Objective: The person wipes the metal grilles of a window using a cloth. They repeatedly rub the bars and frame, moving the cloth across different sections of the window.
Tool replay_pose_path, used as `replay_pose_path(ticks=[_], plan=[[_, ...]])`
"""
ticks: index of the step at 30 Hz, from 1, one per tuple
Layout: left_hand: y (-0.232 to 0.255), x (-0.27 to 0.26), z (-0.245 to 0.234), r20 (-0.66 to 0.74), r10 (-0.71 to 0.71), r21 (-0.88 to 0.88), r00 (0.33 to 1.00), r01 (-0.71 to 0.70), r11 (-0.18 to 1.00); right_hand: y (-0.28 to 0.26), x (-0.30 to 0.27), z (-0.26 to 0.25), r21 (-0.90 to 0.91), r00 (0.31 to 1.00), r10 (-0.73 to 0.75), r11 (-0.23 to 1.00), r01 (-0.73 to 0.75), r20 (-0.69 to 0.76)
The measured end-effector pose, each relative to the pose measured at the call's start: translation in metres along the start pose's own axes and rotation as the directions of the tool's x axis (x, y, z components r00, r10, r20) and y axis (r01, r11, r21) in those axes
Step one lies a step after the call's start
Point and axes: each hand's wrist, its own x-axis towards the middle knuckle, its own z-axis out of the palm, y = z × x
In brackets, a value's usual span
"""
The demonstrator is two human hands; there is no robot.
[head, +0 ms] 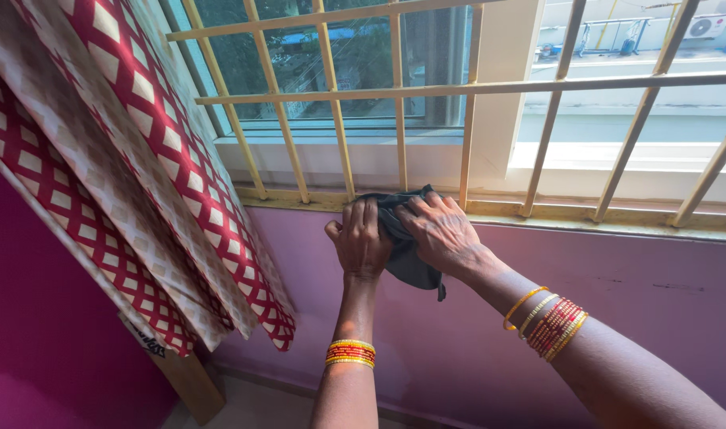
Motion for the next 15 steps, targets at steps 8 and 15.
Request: replay_pose_path(ticks=[8, 15], plan=[[0.026, 0.016, -0.017, 0.166, -0.194, 0.015, 0.967, 0.194, 0.981, 0.005, -0.021, -0.023, -0.009, 0.995, 0.027, 1.0, -0.027, 0.094], [0.051, 0.046, 0.013, 0.219, -0.619, -0.387, 0.754, 0.65, 0.654, 0.026, -0.042, -0.077, 0.2, 0.986, 0.163, 0.966, -0.164, 0.023]])
